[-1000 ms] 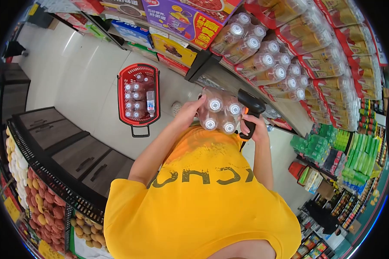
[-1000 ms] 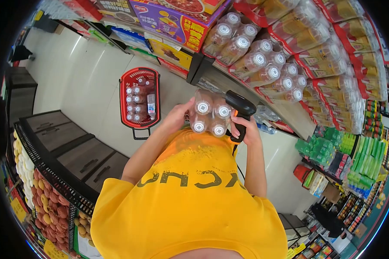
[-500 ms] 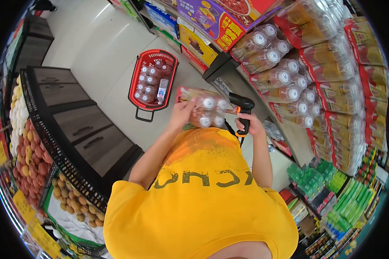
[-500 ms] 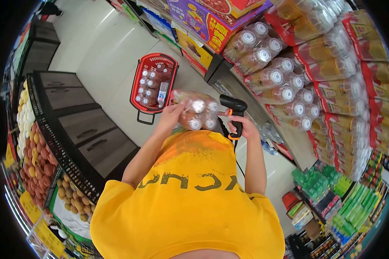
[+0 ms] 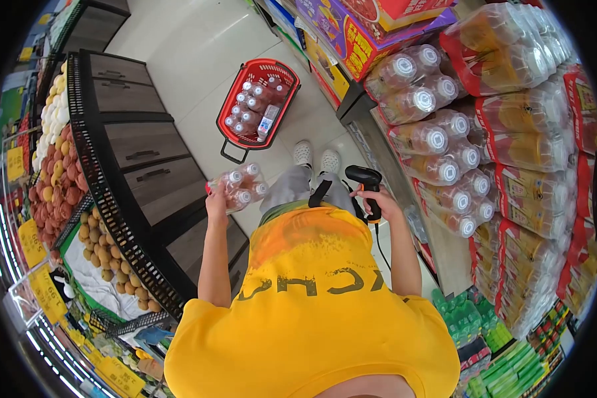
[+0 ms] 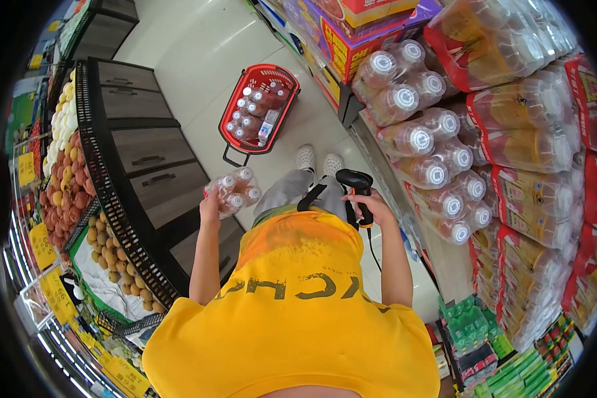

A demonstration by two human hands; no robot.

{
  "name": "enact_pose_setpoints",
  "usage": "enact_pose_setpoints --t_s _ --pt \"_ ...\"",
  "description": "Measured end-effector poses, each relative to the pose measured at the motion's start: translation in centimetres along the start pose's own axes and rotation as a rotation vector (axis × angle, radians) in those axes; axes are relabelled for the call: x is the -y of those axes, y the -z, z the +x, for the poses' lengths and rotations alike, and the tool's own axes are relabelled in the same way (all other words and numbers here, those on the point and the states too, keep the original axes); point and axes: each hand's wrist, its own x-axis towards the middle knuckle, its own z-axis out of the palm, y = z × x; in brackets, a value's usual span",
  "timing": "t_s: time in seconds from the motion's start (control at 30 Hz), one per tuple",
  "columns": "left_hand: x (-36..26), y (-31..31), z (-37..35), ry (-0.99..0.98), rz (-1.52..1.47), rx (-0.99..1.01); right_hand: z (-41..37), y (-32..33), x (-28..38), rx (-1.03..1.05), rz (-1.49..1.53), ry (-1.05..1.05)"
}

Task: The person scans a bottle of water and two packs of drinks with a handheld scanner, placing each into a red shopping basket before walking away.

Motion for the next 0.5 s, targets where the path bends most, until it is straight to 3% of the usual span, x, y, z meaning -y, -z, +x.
enact_pose_setpoints --t_s 0.23,0.33,0.5 --pt "5.0 0.9 1.0 0.141 -0.148 -0.198 0.3 2.4 -0.5 -0.137 -0.237 -0.041" --pt "6.0 0.9 1.4 0.2 -0.232 -0.076 0.0 3.3 -1.1 -0.215 -0.27 -0.064" --pt "4.8 -0.8 2.8 0.227 -0.31 -0.058 -0.1 3.7 -2.5 -0.328 -0.298 -0.107"
